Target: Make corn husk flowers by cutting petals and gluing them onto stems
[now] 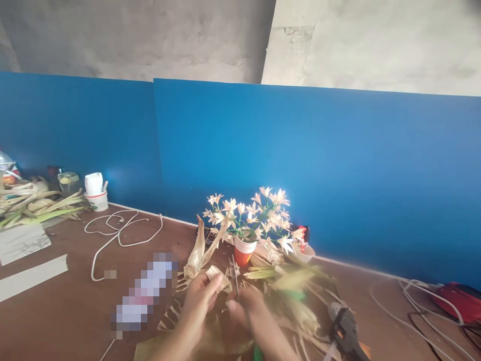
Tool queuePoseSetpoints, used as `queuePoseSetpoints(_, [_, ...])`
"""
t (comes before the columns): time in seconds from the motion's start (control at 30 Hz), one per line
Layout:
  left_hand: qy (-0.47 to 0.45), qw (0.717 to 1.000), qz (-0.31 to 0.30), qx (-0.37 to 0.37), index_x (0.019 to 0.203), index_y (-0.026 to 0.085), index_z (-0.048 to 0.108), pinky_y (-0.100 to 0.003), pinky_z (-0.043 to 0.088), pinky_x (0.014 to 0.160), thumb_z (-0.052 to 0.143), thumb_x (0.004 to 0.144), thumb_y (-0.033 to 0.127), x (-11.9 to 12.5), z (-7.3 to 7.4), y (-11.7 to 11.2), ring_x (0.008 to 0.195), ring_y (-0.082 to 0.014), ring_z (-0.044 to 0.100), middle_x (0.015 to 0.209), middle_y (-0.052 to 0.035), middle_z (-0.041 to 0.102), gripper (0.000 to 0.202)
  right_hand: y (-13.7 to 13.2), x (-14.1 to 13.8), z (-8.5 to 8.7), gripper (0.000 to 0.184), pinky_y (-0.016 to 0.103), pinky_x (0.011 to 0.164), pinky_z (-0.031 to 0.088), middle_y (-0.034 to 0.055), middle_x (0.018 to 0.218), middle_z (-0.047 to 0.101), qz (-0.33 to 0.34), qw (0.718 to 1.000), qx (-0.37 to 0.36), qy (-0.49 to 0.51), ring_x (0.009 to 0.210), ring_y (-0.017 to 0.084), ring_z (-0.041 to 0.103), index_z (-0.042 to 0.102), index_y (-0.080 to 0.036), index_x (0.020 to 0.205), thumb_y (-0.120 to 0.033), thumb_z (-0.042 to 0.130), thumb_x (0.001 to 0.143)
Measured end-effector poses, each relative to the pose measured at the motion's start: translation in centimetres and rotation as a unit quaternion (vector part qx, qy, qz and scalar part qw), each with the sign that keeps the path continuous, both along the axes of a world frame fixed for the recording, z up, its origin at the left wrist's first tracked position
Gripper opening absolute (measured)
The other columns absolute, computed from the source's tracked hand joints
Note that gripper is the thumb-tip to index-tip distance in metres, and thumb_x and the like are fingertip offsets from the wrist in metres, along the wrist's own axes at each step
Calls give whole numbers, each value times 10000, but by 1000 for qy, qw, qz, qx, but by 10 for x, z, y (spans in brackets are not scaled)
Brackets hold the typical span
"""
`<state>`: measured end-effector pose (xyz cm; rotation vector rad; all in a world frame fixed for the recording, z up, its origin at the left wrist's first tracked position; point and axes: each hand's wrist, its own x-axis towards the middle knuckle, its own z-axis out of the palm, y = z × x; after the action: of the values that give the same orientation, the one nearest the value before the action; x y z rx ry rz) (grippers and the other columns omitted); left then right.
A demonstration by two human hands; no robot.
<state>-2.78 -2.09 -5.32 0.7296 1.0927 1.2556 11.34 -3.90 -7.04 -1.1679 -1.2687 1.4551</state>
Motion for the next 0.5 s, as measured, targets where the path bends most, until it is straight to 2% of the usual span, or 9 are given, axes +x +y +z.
queuePoseSetpoints(0.1, [1, 1000, 23, -10, 684, 176, 568, -169, 206, 428, 780, 600, 476, -2, -5, 2, 398, -36, 311, 476, 97, 422, 377, -5, -7, -2, 495, 189, 405, 322, -20, 509, 588, 35, 999, 6, -13, 427, 121, 523, 613, -161, 798, -619, 710, 637])
queuePoseSetpoints(0.23, [-8, 1000, 22, -11, 686, 175, 566, -169, 270, 457, 785, 595, 471, 0, -8, 4, 440, -49, 393, 520, 78, 487, 379, -7, -13, -1, 531, 188, 401, 319, -28, 485, 573, 18, 1000, 15, -9, 419, 123, 521, 616, -164, 791, -660, 699, 620])
queuePoseSetpoints(0.37, [-21, 1000, 15, -8, 669, 176, 551, -177, 254, 454, 788, 576, 494, 2, -6, 2, 447, -58, 379, 508, 85, 461, 408, -7, -14, -2, 525, 197, 429, 349, -27, 495, 556, 1, 999, 39, -9, 451, 120, 511, 634, -166, 753, -666, 705, 611])
queuePoseSetpoints(0.5, [-15, 1000, 11, -8, 661, 169, 544, -174, 179, 438, 789, 559, 510, 1, -4, 1, 413, -37, 256, 468, 111, 368, 433, -7, -17, -3, 538, 211, 457, 379, -17, 498, 543, -25, 998, 52, -1, 498, 135, 515, 642, -170, 729, -687, 707, 593])
